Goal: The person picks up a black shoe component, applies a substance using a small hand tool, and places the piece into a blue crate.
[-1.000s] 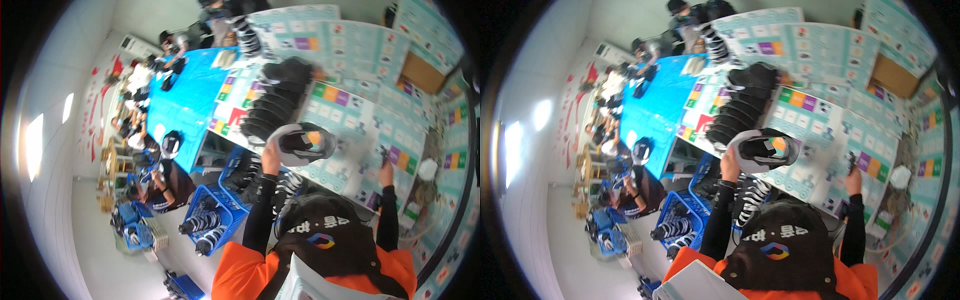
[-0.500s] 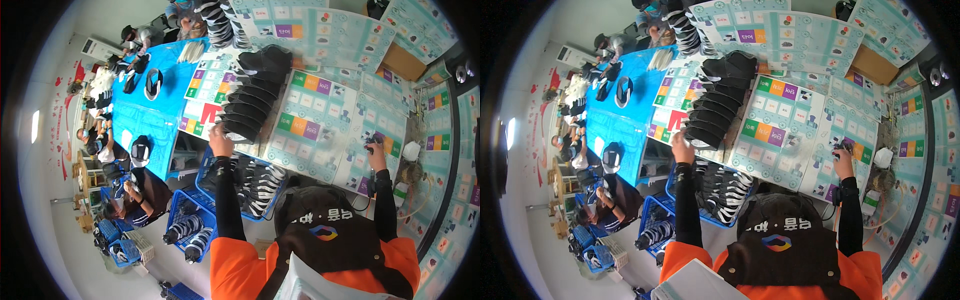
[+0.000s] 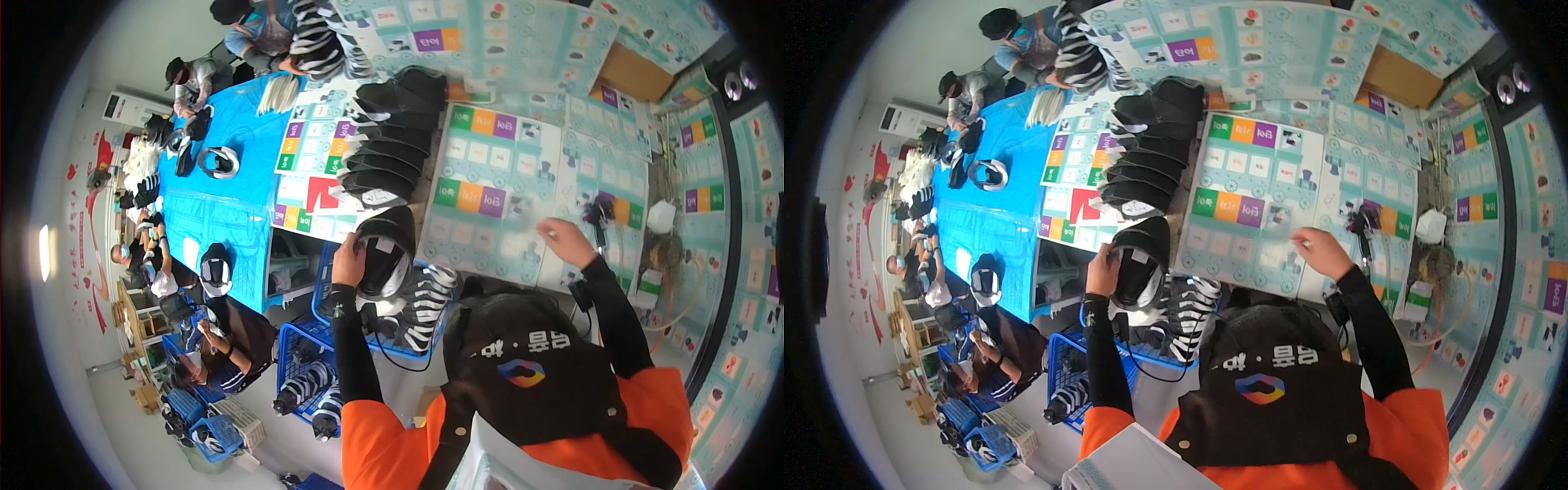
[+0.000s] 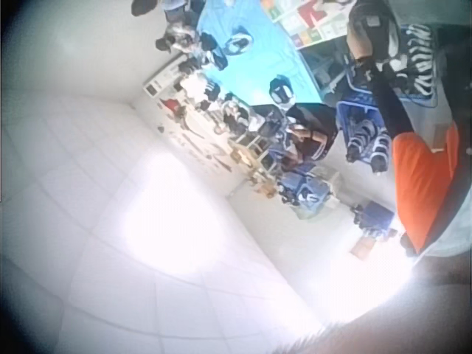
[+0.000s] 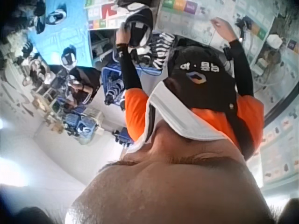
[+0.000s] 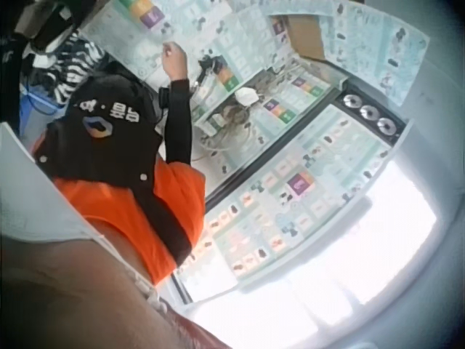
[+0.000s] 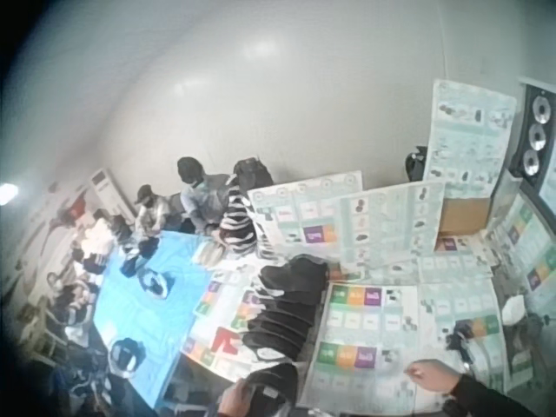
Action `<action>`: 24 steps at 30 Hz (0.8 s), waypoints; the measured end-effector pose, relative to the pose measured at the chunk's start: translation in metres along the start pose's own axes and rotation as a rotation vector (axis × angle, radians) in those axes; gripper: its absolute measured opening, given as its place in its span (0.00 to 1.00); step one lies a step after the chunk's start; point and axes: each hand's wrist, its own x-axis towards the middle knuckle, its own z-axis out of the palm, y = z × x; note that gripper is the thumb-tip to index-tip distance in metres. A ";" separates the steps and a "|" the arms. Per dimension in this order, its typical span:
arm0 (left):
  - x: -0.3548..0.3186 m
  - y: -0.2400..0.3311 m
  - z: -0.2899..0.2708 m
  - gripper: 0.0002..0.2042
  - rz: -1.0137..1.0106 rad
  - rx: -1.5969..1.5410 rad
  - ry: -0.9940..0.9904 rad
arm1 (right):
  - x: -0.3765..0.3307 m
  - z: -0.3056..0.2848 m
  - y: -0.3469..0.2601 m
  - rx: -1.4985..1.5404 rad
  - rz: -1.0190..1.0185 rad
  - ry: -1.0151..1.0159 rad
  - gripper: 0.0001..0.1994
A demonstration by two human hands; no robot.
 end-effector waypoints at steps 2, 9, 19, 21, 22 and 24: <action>-0.019 -0.017 0.017 0.14 0.005 0.020 0.206 | 0.020 0.027 -0.019 0.099 -0.062 -0.119 0.10; -0.034 0.015 0.064 0.19 0.124 0.193 0.238 | 0.052 0.064 -0.029 0.055 -0.151 -0.239 0.09; -0.047 0.009 0.110 0.26 -0.051 0.229 0.235 | 0.065 0.137 -0.022 -0.075 -0.258 -0.510 0.17; -0.050 0.001 0.107 0.23 0.099 0.234 0.245 | 0.080 0.156 -0.033 -0.122 -0.313 -0.434 0.22; -0.052 0.001 0.107 0.23 0.132 0.246 0.204 | 0.087 0.164 -0.040 -0.166 -0.343 -0.347 0.26; -0.061 0.001 0.106 0.23 0.150 0.241 0.169 | 0.106 0.188 -0.059 -0.178 -0.340 -0.335 0.32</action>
